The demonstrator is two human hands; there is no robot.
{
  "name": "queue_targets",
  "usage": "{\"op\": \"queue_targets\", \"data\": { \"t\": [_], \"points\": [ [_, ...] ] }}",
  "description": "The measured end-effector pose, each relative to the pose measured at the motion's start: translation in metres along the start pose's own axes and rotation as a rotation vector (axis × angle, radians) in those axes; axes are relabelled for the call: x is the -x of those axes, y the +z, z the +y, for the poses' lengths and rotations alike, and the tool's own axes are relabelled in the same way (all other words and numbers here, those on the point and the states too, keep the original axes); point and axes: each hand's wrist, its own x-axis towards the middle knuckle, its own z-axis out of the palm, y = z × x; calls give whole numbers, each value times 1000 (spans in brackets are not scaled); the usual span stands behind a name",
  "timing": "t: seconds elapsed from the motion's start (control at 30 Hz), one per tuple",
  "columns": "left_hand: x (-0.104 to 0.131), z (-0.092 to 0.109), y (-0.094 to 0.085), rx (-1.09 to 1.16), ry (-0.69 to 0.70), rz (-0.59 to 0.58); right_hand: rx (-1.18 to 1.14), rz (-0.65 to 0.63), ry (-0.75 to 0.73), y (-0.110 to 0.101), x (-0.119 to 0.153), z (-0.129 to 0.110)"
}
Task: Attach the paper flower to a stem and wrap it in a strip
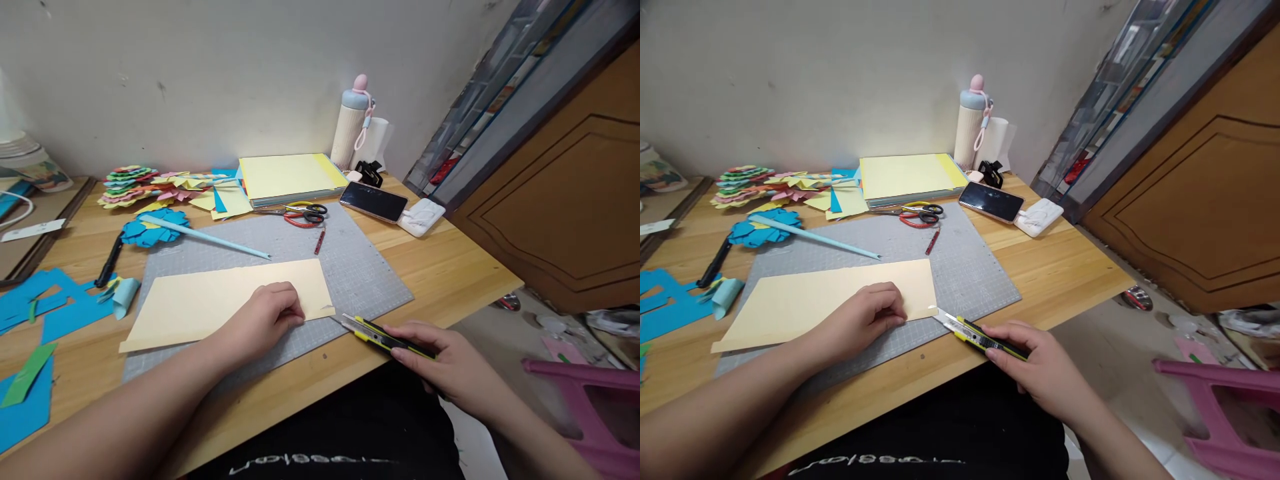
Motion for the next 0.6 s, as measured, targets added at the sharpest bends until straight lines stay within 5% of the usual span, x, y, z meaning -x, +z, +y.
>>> {"op": "queue_targets", "data": {
  "t": [0.6],
  "points": [
    [0,2,1,-29,-16,3,-138,-121,88,25,0,-10]
  ]
}}
